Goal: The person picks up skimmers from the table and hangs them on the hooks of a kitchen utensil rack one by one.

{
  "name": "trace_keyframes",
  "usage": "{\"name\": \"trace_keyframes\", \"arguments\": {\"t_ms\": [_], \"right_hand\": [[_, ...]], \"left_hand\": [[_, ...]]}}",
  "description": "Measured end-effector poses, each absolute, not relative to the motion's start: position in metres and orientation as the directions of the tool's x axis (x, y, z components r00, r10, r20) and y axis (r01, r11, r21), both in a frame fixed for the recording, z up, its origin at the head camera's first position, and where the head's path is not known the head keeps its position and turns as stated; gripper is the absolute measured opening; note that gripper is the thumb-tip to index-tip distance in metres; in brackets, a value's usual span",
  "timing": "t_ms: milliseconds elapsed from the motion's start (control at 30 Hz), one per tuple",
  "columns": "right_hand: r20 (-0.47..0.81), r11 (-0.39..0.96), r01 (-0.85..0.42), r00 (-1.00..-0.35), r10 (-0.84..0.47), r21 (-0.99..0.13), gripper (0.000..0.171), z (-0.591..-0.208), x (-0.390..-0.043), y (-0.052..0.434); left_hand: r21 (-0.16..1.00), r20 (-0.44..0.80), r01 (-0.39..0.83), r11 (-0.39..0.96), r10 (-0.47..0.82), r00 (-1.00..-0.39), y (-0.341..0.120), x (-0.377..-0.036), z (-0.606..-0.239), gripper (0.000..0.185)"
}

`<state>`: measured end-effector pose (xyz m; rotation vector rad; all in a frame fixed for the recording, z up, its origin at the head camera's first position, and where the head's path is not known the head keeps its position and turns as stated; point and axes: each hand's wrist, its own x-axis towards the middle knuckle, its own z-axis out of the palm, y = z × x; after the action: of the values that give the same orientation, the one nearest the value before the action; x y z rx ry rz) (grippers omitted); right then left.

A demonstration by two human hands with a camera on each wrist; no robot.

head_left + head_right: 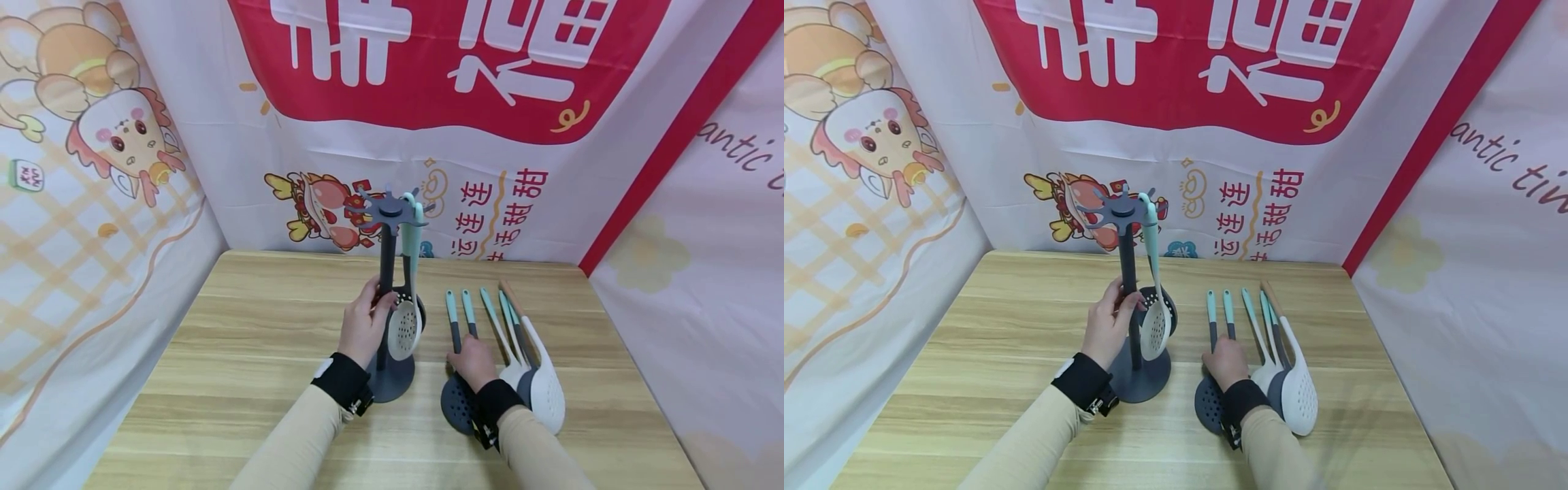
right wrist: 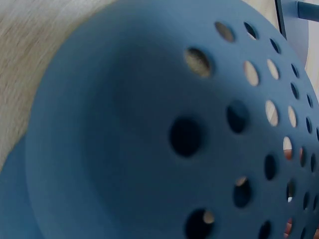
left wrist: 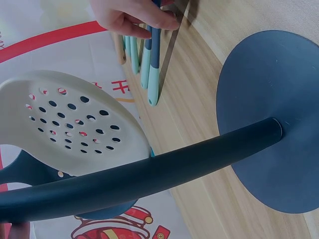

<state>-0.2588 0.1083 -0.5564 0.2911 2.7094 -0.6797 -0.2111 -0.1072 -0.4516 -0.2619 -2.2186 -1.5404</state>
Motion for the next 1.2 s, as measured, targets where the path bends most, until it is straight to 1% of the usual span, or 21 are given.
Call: {"name": "trace_keyframes", "arguments": {"t_ms": [100,300,533,800,1033,1200], "right_hand": [[-0.354,0.888,0.259,-0.928,0.120,-0.379,0.041,-0.558,-0.260,0.106],[-0.380,0.908,0.260,-0.917,0.126,-0.327,0.038,-0.561,-0.264,0.102],[-0.379,0.914,0.255,-0.917,0.124,-0.316,0.035,-0.564,-0.267,0.099],[-0.357,0.913,0.232,-0.928,0.105,-0.335,0.031,-0.566,-0.270,0.097],[-0.358,0.920,0.226,-0.928,0.103,-0.321,0.032,-0.565,-0.274,0.096],[-0.367,0.929,0.214,-0.925,0.095,-0.301,0.027,-0.565,-0.276,0.096]], "left_hand": [[0.846,0.445,0.388,0.365,-0.086,-0.891,-0.107,-0.211,-0.451,0.030],[0.849,0.444,0.388,0.359,-0.085,-0.892,-0.108,-0.211,-0.451,0.030],[0.845,0.451,0.397,0.359,-0.078,-0.889,-0.107,-0.211,-0.453,0.030],[0.846,0.442,0.388,0.366,-0.075,-0.894,-0.106,-0.210,-0.451,0.031],[0.841,0.448,0.390,0.374,-0.078,-0.891,-0.106,-0.211,-0.451,0.030],[0.843,0.444,0.388,0.372,-0.077,-0.893,-0.107,-0.210,-0.452,0.030]]}}
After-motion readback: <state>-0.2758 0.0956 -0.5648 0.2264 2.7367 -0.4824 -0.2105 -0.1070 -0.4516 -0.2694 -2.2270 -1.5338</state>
